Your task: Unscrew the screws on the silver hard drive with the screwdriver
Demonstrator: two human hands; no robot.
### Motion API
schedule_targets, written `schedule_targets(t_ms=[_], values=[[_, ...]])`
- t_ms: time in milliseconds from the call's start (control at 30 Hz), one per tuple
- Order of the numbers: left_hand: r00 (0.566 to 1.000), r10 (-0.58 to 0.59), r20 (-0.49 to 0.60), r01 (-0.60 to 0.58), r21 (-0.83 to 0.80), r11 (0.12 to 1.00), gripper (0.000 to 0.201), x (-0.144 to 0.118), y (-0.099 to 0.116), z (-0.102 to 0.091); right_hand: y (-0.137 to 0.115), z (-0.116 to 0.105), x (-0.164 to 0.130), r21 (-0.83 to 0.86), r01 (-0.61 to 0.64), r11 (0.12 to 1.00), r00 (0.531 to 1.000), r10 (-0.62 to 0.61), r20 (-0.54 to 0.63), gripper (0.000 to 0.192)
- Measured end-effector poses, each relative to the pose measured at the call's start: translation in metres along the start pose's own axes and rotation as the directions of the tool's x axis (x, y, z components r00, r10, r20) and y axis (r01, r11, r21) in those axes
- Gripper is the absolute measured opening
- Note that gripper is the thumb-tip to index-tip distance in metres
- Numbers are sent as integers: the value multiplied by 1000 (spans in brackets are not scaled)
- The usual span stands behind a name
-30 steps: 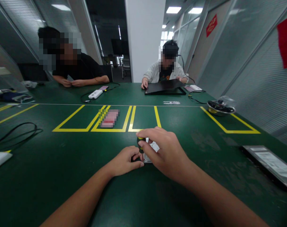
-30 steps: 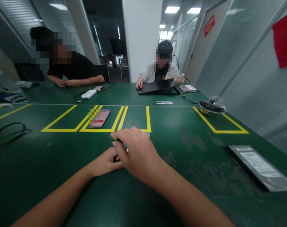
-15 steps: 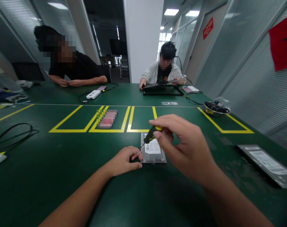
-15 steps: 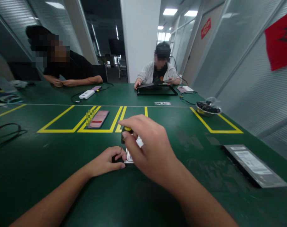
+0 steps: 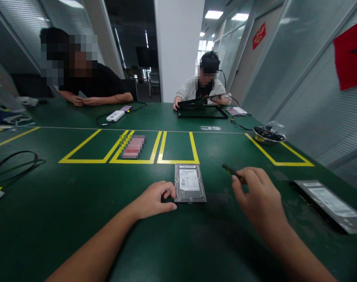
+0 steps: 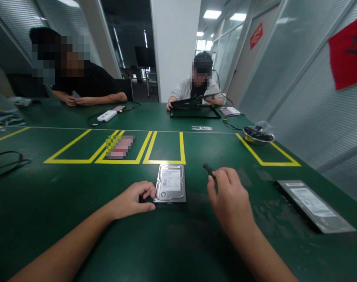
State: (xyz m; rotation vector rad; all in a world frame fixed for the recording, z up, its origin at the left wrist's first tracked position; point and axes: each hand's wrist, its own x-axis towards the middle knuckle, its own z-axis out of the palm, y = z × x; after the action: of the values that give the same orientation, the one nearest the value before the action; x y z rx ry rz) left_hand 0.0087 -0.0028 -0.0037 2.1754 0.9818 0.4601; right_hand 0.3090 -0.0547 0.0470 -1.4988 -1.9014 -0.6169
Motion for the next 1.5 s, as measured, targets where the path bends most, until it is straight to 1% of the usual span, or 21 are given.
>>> schedule_targets(t_ms=[133, 233, 300, 333, 400, 467, 500, 567, 667, 800, 900, 1067, 1233, 1333, 1433, 1500], values=[[1000, 16, -11, -16, -8, 1000, 22, 0, -3, 1, 7, 12, -24, -105, -10, 994, 984, 28, 175, 16], [1000, 17, -13, -17, -14, 1000, 22, 0, -4, 2, 8, 18, -36, -131, -33, 991, 953, 71, 294, 11], [1000, 14, -14, -14, -18, 1000, 23, 0, -5, 2, 7, 22, -40, -128, -68, 989, 911, 114, 396, 8], [1000, 13, -14, -13, -19, 1000, 23, 0, -5, 2, 6, 24, -41, -125, -89, 988, 880, 137, 455, 9], [1000, 13, -16, -13, -16, 1000, 24, 0, -5, 2, 5, 28, -41, -130, -129, 983, 807, 180, 563, 16], [1000, 13, -13, -13, -11, 1000, 24, 0, -4, 2, 4, 29, -40, -161, -145, 976, 750, 214, 626, 26], [1000, 11, -11, -11, -10, 1000, 24, 0, -3, 1, 4, 30, -40, -180, -140, 974, 733, 224, 642, 30], [1000, 9, -7, -9, -9, 1000, 25, 0, -1, 0, 5, 30, -38, -214, -125, 969, 716, 237, 656, 34], [1000, 9, -10, -9, -7, 1000, 24, 0, 2, 0, 9, 31, -37, -227, -110, 968, 717, 236, 656, 35], [999, 22, -36, -23, -42, 999, 21, -1, 5, 1, 14, 34, -36, -181, -81, 980, 755, 179, 631, 37], [998, 31, -54, -34, -66, 997, 19, -2, 6, 2, 17, 37, -37, -155, -58, 986, 774, 142, 617, 38], [994, 54, -95, -61, -69, 996, 18, -3, 10, 1, 20, 39, -38, -133, -26, 991, 789, 102, 605, 39], [991, 93, -97, -88, 54, 995, 18, -6, 14, 0, 26, 40, -39, -100, 2, 995, 800, 59, 598, 37], [988, 121, -94, -108, 134, 985, 16, -8, 19, 1, 29, 41, -40, -75, 9, 997, 796, 38, 604, 37], [985, 147, -89, -125, 221, 967, 14, -7, 31, -2, 33, 42, -40, -49, 16, 999, 797, 16, 603, 38], [980, 172, -96, -140, 274, 951, 13, -7, 42, -9, 35, 43, -40, -37, 26, 999, 804, 1, 595, 38]])
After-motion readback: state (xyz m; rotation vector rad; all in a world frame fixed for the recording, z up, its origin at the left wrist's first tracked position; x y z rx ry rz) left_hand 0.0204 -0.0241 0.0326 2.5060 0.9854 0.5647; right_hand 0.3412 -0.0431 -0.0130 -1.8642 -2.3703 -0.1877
